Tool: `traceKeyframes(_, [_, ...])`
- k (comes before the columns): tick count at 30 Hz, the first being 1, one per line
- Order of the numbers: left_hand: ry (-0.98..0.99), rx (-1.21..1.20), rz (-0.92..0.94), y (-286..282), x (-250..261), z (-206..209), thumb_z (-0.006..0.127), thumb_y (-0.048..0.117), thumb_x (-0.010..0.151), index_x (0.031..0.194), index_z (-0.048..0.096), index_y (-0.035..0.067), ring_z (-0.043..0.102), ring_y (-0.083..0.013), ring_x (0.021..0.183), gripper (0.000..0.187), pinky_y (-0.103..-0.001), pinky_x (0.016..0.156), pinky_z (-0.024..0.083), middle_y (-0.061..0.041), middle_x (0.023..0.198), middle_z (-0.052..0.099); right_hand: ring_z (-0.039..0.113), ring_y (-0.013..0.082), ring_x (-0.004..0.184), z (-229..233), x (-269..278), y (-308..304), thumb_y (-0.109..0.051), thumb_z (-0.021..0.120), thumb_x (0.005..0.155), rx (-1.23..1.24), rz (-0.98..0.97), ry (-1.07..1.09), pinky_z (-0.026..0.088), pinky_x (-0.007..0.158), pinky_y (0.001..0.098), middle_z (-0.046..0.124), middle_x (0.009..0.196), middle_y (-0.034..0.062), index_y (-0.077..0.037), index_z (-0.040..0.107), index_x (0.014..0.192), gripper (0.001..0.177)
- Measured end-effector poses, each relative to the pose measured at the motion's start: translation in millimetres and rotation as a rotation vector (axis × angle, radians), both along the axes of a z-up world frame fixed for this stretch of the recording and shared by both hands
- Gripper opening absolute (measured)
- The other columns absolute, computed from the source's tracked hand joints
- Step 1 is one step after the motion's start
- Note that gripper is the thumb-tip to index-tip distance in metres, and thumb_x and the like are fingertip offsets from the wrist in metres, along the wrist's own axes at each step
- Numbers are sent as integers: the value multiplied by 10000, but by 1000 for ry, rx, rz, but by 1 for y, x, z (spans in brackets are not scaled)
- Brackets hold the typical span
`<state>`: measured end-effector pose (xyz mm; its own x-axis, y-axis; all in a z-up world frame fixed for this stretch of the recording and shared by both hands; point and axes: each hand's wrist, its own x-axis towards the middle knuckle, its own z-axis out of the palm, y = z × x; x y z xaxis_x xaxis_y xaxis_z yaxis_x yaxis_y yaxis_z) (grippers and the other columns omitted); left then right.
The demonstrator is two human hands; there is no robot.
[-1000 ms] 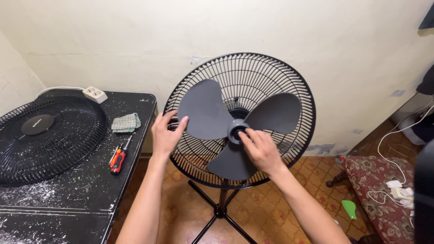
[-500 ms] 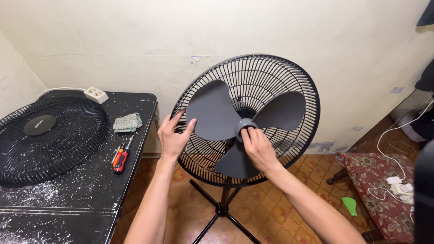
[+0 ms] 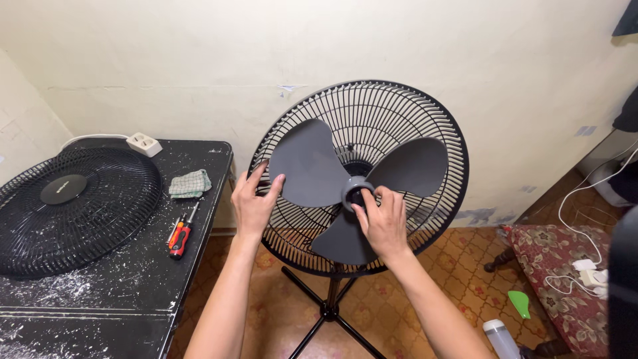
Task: The person assembles a standing fan by attaching the front grille, securing the fan blades, and adjusting the stand. They use a screwdriver to tighten components and ensure the fan is stable.
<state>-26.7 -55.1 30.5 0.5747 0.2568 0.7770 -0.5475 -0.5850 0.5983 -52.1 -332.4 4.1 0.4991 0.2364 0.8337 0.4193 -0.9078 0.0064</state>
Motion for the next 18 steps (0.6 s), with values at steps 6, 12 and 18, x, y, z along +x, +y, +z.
traceKeyframes(6, [45,17,22,1,12,-7,814,388,888,1254,730,49,731,-208,921,506,-344,821,590,-119,1093,734,333,392,1450,10,7,-20,-216,719,934,-174,13,-117,346,1122,531,356,1575,205,-229,713,1247,314])
traceKeyframes(12, [0,50,22,9,23,-12,799,440,898,1241,741,54,752,-231,983,520,-354,867,597,-139,1151,755,172,409,1541,18,24,-31,-268,742,900,-191,152,-45,181,1199,677,240,1653,209,-252,731,1202,304])
traceKeyframes(18, [23,33,-12,19,38,-13,832,424,869,1223,758,65,765,-218,915,509,-354,813,611,-145,1041,776,156,371,1567,13,25,-18,-335,775,890,-189,157,-81,127,1215,731,257,1658,215,-144,722,1105,293])
